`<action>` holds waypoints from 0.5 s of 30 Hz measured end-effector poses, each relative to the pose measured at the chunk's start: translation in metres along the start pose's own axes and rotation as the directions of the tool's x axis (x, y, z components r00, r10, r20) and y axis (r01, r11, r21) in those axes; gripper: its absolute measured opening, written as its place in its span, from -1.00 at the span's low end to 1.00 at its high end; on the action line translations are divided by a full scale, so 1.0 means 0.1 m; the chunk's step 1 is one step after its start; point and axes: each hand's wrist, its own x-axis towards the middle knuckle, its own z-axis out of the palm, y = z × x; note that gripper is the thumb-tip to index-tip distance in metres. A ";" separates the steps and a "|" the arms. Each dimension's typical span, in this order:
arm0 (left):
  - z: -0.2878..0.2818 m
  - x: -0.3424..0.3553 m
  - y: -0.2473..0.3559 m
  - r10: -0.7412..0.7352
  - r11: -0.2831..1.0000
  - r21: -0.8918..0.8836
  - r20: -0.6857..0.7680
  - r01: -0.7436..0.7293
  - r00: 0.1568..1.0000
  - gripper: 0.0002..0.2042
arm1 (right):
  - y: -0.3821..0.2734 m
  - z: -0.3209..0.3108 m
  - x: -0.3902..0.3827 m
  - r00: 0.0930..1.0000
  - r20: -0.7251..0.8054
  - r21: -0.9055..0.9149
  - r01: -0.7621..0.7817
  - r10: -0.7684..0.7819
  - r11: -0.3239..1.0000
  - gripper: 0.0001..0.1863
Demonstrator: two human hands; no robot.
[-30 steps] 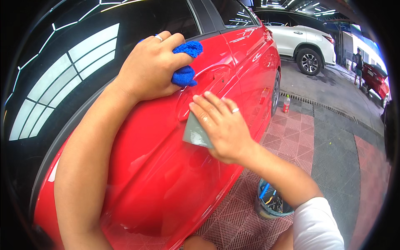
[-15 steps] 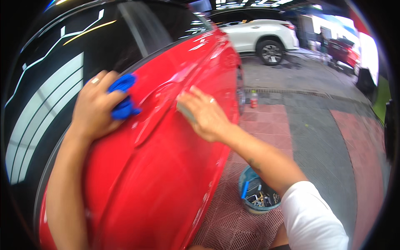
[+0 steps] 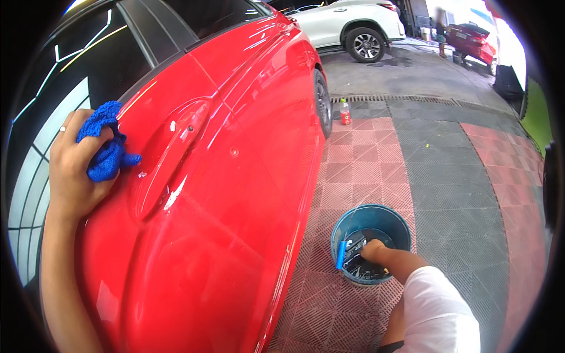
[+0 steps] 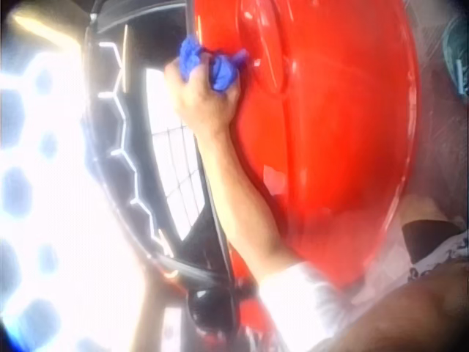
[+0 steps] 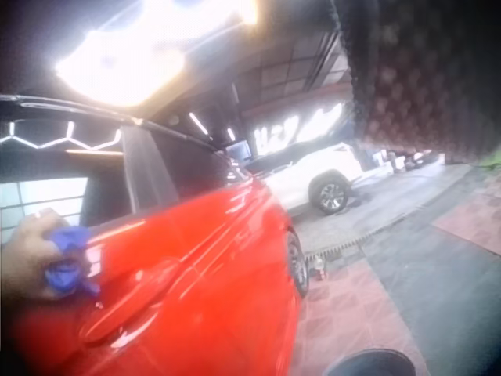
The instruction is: The person applies a transparent protective film to the side door of a red car. They use a blue microfiber cloth to hold the film in place and a squeegee to smooth it out, removing air bubbles and ensuring adhesion. The person repeatedly dips the squeegee into a bucket of water to keep it wet during the process.
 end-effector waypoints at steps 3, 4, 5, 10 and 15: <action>-0.08 -0.05 0.00 0.020 0.998 0.057 0.013 -0.020 1.000 -0.54 | -0.27 0.45 0.43 0.981 0.057 0.338 -0.195 0.187 0.921 -0.54; -0.18 -0.03 0.02 0.022 0.997 0.075 0.043 -0.025 0.999 -0.54 | -0.44 0.43 0.45 0.987 -0.003 0.354 -0.152 0.164 0.923 -0.54; -0.10 -0.01 -0.01 0.020 0.999 0.043 0.009 -0.020 1.000 -0.55 | -0.35 0.84 0.38 0.963 0.100 0.509 -0.264 0.248 0.819 -0.49; 0.03 0.03 -0.01 0.038 0.996 0.087 -0.019 -0.036 0.999 -0.67 | -0.08 0.34 0.14 0.966 0.188 0.401 -0.241 0.179 0.884 -0.50; -0.19 -0.03 -0.07 0.033 0.985 0.167 0.024 -0.037 0.999 -0.70 | 0.04 -0.56 -0.74 0.885 -0.200 0.661 -0.195 0.421 0.724 -0.67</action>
